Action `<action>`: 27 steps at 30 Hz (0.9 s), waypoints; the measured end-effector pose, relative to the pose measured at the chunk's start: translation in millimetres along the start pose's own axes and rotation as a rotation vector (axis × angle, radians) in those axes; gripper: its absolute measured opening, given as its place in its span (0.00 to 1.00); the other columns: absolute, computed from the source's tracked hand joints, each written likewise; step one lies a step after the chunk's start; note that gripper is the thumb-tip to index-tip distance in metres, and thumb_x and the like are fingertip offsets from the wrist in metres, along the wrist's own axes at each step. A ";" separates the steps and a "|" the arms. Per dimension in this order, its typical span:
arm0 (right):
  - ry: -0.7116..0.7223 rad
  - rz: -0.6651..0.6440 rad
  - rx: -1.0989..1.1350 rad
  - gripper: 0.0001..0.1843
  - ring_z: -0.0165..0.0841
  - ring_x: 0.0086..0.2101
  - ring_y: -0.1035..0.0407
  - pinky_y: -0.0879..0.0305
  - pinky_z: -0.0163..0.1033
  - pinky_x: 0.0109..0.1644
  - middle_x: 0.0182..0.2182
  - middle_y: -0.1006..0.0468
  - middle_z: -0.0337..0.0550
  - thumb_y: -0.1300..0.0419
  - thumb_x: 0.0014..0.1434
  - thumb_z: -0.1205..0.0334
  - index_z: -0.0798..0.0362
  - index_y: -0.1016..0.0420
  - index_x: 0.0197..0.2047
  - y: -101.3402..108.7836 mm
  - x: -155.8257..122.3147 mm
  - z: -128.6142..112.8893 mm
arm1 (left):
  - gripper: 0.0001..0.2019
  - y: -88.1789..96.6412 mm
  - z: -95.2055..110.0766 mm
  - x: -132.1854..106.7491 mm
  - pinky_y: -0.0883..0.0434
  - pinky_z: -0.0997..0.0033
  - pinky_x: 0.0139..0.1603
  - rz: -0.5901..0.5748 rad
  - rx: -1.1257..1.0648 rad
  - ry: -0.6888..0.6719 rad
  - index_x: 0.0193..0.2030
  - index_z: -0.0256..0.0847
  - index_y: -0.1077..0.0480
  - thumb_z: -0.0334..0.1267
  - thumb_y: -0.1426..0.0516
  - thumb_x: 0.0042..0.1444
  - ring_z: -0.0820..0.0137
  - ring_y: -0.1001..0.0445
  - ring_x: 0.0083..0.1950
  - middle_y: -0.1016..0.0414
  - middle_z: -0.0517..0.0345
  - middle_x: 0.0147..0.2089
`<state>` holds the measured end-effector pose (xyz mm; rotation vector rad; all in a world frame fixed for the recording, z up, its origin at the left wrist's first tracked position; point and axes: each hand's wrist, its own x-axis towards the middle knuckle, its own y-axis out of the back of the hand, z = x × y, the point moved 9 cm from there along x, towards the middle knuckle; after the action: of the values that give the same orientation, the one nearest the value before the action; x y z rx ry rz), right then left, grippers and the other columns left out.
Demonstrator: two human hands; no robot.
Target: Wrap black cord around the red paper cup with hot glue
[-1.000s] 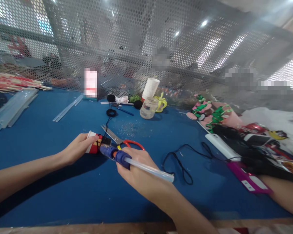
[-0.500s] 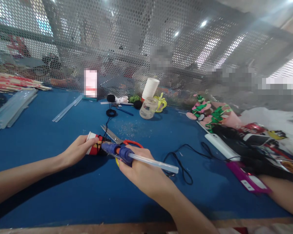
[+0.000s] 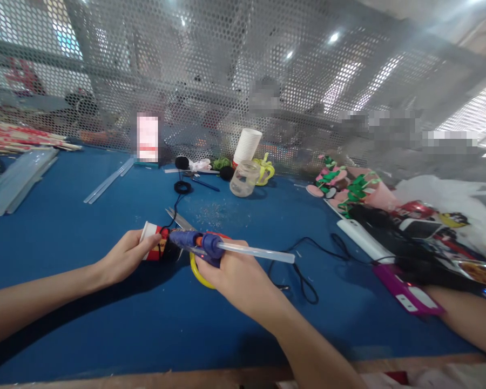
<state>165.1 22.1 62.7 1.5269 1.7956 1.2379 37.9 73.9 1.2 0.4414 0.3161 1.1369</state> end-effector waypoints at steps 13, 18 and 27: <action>-0.014 0.008 -0.059 0.09 0.32 0.27 0.34 0.40 0.35 0.32 0.26 0.27 0.42 0.50 0.51 0.63 0.55 0.30 0.32 -1.5 6.7 3.6 | 0.13 -1.6 2.7 -1.9 0.51 0.76 0.20 -0.012 0.104 -0.035 0.19 0.39 0.49 0.42 0.59 0.51 0.78 0.52 0.21 0.52 0.66 0.18; -0.018 -0.015 -0.049 0.09 0.31 0.26 0.33 0.40 0.34 0.31 0.26 0.26 0.41 0.51 0.52 0.64 0.54 0.30 0.32 -1.1 5.9 2.0 | 0.14 -1.0 2.5 -2.3 0.52 0.76 0.20 -0.001 0.114 -0.042 0.18 0.39 0.51 0.42 0.58 0.51 0.78 0.53 0.20 0.52 0.67 0.17; 0.019 0.053 -0.053 0.09 0.29 0.23 0.35 0.40 0.33 0.29 0.21 0.29 0.39 0.51 0.51 0.63 0.54 0.31 0.27 2.3 4.7 1.1 | 0.14 -1.4 8.3 -2.7 0.52 0.76 0.20 -0.005 0.135 -0.072 0.17 0.39 0.51 0.40 0.58 0.51 0.78 0.52 0.20 0.53 0.67 0.17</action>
<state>165.9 26.8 65.0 1.5478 1.7308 1.3190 41.7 69.4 7.8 0.5992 0.3316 1.0958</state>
